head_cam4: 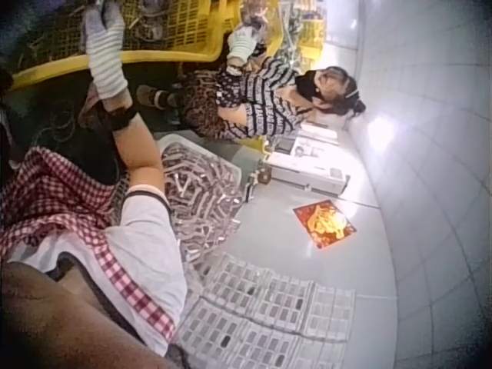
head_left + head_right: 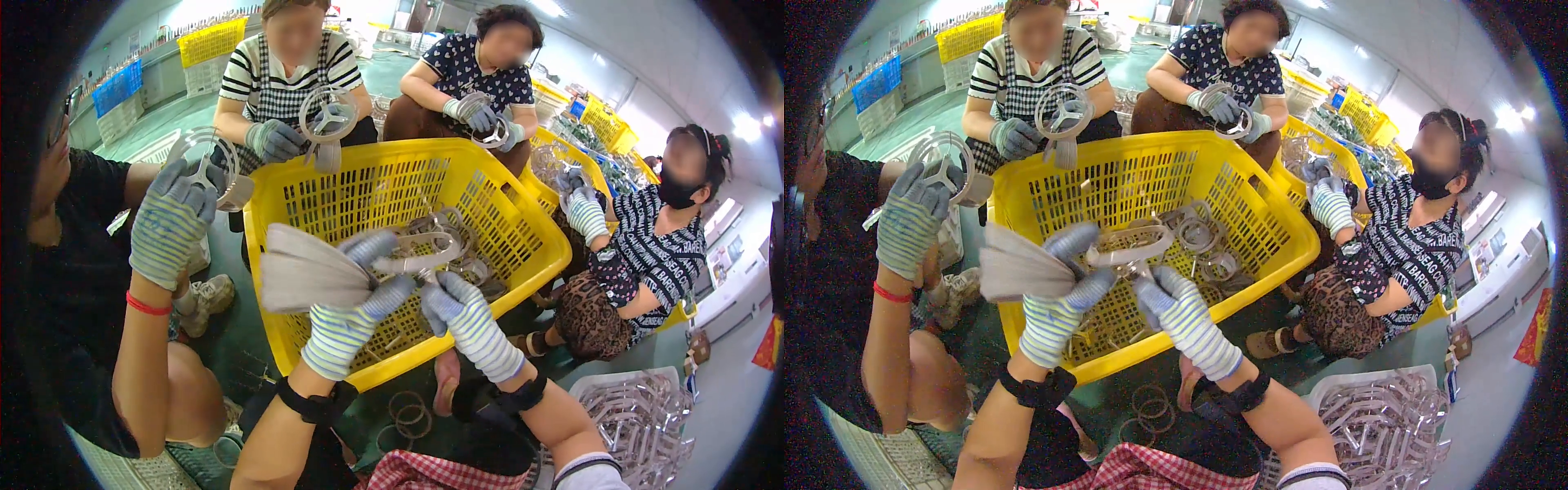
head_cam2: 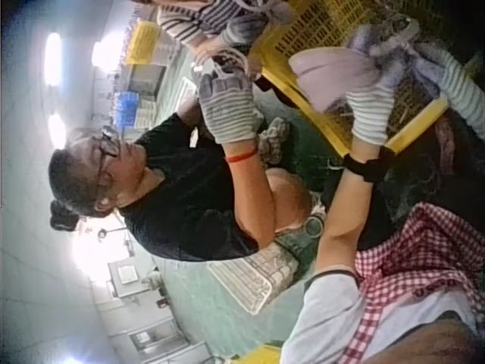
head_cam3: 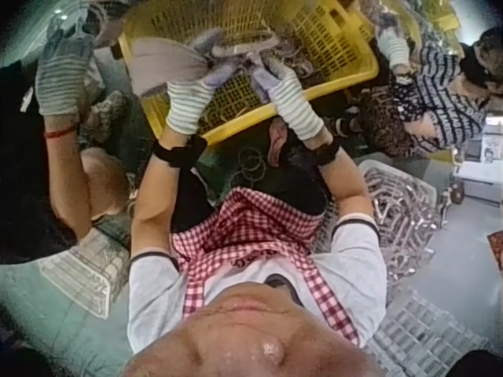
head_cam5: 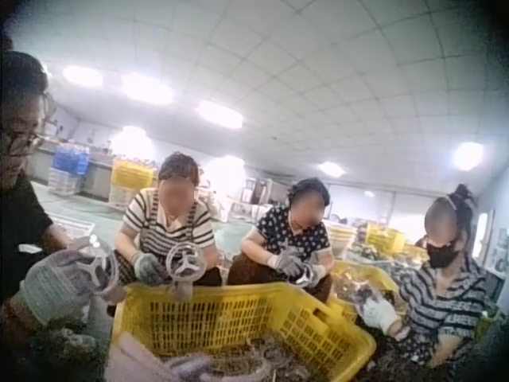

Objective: Sorting and assembling plastic ring components into groups in a factory setting.

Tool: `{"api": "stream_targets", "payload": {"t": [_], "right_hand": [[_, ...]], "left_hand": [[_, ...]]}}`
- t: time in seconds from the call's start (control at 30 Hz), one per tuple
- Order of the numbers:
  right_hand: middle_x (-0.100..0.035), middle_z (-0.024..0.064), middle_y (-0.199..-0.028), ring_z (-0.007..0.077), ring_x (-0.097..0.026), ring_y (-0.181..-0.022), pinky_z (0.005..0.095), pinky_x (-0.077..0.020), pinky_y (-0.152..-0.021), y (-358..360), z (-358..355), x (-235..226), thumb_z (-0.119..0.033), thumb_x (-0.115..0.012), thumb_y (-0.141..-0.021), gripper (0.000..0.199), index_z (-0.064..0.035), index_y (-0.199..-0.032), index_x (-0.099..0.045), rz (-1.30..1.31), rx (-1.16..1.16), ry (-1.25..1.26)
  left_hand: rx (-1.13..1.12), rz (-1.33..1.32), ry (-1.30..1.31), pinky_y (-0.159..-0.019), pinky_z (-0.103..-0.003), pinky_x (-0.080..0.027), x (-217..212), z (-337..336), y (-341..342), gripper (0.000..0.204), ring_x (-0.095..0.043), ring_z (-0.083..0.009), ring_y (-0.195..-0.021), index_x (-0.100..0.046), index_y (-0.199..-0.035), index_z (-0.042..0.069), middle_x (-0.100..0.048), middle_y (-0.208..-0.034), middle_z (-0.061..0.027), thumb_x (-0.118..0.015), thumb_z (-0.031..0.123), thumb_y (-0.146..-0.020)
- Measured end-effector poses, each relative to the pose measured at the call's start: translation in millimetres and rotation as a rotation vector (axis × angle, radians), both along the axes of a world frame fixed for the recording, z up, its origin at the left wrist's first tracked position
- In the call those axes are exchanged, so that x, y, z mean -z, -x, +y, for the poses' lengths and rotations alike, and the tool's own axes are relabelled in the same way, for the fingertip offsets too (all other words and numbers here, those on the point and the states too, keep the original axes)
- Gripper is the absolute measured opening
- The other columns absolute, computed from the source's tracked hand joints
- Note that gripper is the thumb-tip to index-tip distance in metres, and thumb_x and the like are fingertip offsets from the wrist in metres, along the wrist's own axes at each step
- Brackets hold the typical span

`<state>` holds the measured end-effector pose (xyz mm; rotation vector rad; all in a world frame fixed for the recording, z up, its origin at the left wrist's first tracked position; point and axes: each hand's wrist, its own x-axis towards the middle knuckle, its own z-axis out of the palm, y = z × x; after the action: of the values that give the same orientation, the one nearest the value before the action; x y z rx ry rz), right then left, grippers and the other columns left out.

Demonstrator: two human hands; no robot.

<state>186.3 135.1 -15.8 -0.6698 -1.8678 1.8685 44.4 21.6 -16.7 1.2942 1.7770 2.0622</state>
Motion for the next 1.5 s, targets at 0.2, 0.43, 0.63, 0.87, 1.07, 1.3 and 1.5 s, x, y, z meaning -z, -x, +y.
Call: {"api": "stream_targets", "payload": {"t": [0.2,0.43,0.63,0.87,1.07,1.3,1.5], "right_hand": [[-0.049,-0.0036,-0.063,0.0055,-0.041,-0.048,0.0206,-0.0302,-0.045,-5.5,3.0,-8.9,-0.04,-0.055,-0.092,0.039,-0.0046,-0.107,-0.061,0.102,-0.094,0.267],[-0.043,-0.0044,-0.062,0.0053,-0.036,-0.047,0.0211,-0.0281,-0.044,-8.9,2.5,-6.5,-0.042,-0.056,-0.092,0.043,-0.0033,-0.11,-0.058,0.149,-0.206,0.435],[-0.042,-0.0044,-0.063,0.0054,-0.036,-0.048,0.0209,-0.0285,-0.044,-8.9,4.4,-7.9,-0.043,-0.055,-0.092,0.044,-0.0038,-0.111,-0.057,0.132,-0.199,0.421],[-0.045,-0.0033,-0.063,0.007,-0.04,-0.049,0.0219,-0.0305,-0.045,-9.1,2.7,-11.3,-0.04,-0.055,-0.093,0.039,-0.0049,-0.108,-0.059,0.138,-0.202,0.429],[-0.054,-0.0001,-0.065,0.0098,-0.049,-0.054,0.0217,-0.0388,-0.05,-9.7,14.7,-0.1,-0.031,-0.063,-0.088,0.029,-0.0066,-0.103,-0.06,0.184,0.053,0.273],[-0.062,0.0034,-0.107,0.0079,-0.06,-0.085,0.024,-0.0469,-0.051,-1.0,12.9,12.4,-0.024,-0.067,-0.085,0.036,-0.0074,-0.116,-0.059,0.275,0.013,0.06],[-0.052,0.009,-0.128,0.0201,-0.054,-0.114,0.0339,-0.0432,-0.098,-13.8,4.9,-29.2,-0.005,-0.058,-0.087,0.047,-0.0046,-0.132,-0.046,-0.395,-0.177,-0.279]], "left_hand": [[0.137,-0.11,0.026,-0.089,-0.034,-0.044,-5.7,-4.1,18.8,0.064,-0.054,-0.0219,-0.107,-0.054,-0.124,0.004,-0.056,-0.12,-0.0094,-0.08,0.02,-0.068],[0.122,0.267,0.103,-0.096,-0.037,-0.041,0.5,-8.5,30.3,0.063,-0.053,-0.0258,-0.111,-0.055,-0.123,0.006,-0.058,-0.118,-0.011,-0.08,0.026,-0.069],[-0.003,0.371,0.188,-0.088,-0.035,-0.044,1.2,-6.2,24.2,0.053,-0.056,-0.0254,-0.102,-0.061,-0.111,0.005,-0.06,-0.107,-0.0098,-0.081,0.024,-0.066],[-0.023,0.338,0.076,-0.077,-0.036,-0.047,14.9,-1.6,20.5,0.03,-0.058,-0.0244,-0.088,-0.063,-0.097,0.007,-0.061,-0.095,-0.0083,-0.077,0.015,-0.072],[0.283,-0.156,0.146,-0.067,-0.031,-0.045,-3.5,-2.8,16.8,0.013,-0.054,-0.0134,-0.072,-0.06,-0.083,0.006,-0.059,-0.078,-0.0019,-0.072,0.01,-0.079],[0.697,-0.051,0.261,-0.064,-0.029,-0.046,0.9,-11.0,-3.4,0.018,-0.056,-0.0133,-0.069,-0.062,-0.086,0.004,-0.062,-0.075,-0.0026,-0.059,0.021,-0.09],[0.81,0.001,0.232,-0.06,-0.027,-0.045,3.1,-7.1,-9.1,0.014,-0.055,-0.0122,-0.064,-0.057,-0.086,0.004,-0.058,-0.069,-0.0014,-0.06,0.017,-0.088]]}}
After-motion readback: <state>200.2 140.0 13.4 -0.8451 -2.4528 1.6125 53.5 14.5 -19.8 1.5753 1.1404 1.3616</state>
